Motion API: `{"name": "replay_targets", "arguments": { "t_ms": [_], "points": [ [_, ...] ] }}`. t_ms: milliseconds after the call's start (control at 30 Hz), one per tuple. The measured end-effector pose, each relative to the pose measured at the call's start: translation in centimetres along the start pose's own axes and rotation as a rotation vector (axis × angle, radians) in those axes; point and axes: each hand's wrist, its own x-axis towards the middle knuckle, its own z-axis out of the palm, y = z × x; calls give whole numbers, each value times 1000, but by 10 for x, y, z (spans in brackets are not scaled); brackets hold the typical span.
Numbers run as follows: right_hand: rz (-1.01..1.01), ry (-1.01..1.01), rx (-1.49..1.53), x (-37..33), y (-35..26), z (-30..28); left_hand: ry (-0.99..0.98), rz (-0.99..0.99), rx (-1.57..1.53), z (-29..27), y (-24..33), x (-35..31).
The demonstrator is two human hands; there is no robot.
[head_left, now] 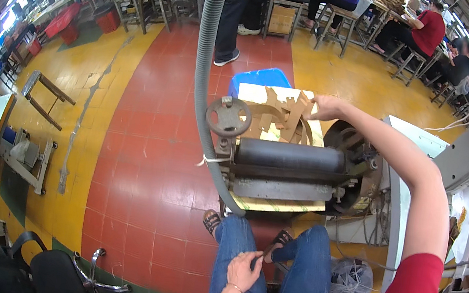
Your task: The person gathers flat cardboard pieces, aligns them into a stack, and secures the stack with a rubber band. The person repeats this process to form multiple bundles and places them on the worktable.
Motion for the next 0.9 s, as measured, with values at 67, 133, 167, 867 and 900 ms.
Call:
{"name": "replay_targets", "arguments": {
  "t_ms": [67, 133, 167, 867, 900],
  "points": [
    [-49, -213, -91, 36, 17, 17, 9, -27, 20, -3, 1, 1],
    [-45, -302, -86, 60, 23, 29, 18, -49, 18, -8, 2, 3],
    [-47, -324, -34, 68, 21, 33, 56, -49, 24, -10, 2, 4],
    [336, -193, -47, 175, -85, 103, 135, -203, 38, -14, -5, 21],
    [402, -206, -18, 167, -73, 101, 151, -201, 17, -15, -5, 21]
  ]
}}
